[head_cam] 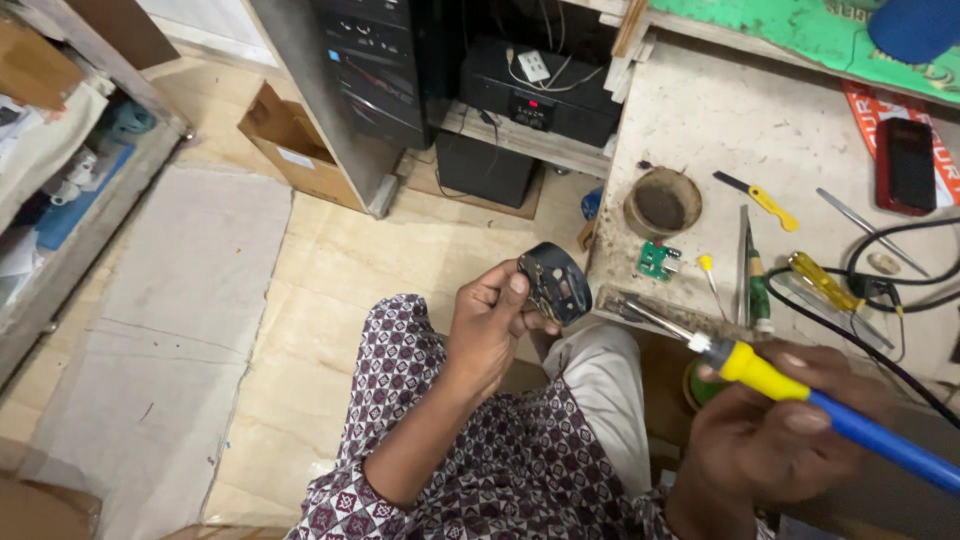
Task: The person sits on the floor holding a round black device housing, uses a soldering iron to desolder and free a green circuit board from it, then strips and solders the ends of wires with the iron. They handle the housing, board, and wires one at a time at a cluttered workbench.
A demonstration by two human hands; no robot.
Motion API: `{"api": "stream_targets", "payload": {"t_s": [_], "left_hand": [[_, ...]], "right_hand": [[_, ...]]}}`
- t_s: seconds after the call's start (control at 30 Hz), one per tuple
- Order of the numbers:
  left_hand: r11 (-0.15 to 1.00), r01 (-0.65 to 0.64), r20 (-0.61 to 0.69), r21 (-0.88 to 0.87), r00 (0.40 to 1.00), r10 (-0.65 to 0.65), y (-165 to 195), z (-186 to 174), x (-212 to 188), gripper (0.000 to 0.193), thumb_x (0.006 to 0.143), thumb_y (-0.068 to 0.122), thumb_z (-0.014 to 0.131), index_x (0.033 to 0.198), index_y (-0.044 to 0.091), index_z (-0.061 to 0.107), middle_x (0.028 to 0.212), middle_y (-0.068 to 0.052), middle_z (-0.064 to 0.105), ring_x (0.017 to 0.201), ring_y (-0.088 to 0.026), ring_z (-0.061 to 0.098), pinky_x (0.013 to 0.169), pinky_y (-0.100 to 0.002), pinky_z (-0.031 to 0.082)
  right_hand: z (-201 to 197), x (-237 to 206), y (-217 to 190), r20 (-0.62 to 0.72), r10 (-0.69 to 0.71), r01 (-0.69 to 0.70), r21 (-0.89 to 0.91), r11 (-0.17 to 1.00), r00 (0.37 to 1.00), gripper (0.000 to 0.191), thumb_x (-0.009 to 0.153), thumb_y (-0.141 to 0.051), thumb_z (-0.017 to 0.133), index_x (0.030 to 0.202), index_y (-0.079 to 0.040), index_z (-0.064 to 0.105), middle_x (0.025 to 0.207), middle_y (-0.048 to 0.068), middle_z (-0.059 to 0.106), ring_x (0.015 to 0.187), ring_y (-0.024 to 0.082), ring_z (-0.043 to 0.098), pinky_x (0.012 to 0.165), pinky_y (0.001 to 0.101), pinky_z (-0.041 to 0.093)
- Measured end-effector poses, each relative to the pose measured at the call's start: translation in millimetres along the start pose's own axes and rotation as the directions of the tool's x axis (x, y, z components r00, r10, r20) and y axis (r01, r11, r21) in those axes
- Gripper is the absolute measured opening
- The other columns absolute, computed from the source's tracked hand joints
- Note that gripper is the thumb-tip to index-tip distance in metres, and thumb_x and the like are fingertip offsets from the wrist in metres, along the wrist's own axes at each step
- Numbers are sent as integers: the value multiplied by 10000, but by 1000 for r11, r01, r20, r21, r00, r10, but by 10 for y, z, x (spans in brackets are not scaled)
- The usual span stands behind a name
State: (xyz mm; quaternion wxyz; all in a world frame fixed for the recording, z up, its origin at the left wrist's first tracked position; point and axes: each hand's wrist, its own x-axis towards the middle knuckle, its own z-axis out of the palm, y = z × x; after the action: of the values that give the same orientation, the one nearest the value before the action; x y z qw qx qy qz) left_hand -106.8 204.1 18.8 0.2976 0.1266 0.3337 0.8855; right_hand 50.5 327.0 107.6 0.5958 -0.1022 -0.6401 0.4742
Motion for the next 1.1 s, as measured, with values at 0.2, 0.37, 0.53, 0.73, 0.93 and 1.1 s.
{"api": "stream_targets", "payload": {"t_s": [0.2,0.37,0.53,0.73,0.93,1.1], "left_hand": [[999,-32,43,8,999,32,-31,11,-12,334,1063,170,605,1253,-104,598,1082,-172,740,914,-233,748,774,-389,647],[998,-38,41,50,998,36,9,23,-40,357,1057,150,604,1290,-120,602,1069,-187,742,884,-249,752,764,-385,650],[994,-39,-3,104,999,39,-3,21,-63,383,1032,143,628,1302,-127,608,1061,-171,740,830,-233,747,725,-358,647],[989,-36,-14,142,999,39,9,18,-80,395,1033,151,634,1310,-130,613,1038,-167,741,758,-223,738,684,-341,634],[982,-26,-6,187,1000,28,29,57,-104,388,1034,159,622,1305,-119,621,1011,-161,745,717,-211,730,622,-323,609],[978,-32,6,204,999,31,30,68,-120,380,1043,157,611,1302,-119,628,1025,-151,745,718,-190,718,628,-320,610]], "right_hand": [[-59,-115,193,44,-31,29,54,998,999,496,1160,-448,672,1112,21,520,944,136,559,788,216,550,684,308,519],[-7,-128,155,67,-4,-3,102,995,998,502,1112,-458,686,1142,19,530,966,144,589,788,209,616,657,318,567],[51,-56,119,69,0,-3,49,999,998,488,1119,-431,683,1140,33,533,952,159,596,786,215,618,682,318,567],[28,-59,145,80,8,-13,67,998,997,451,1135,-376,688,1155,44,527,964,177,609,808,235,629,735,316,562],[13,-41,169,116,5,-13,73,997,993,435,1136,-353,689,1144,63,564,959,176,615,783,230,609,695,313,536],[20,-15,141,171,17,-33,95,995,985,415,1135,-334,682,1143,59,549,981,172,614,792,227,628,678,323,588]]}}
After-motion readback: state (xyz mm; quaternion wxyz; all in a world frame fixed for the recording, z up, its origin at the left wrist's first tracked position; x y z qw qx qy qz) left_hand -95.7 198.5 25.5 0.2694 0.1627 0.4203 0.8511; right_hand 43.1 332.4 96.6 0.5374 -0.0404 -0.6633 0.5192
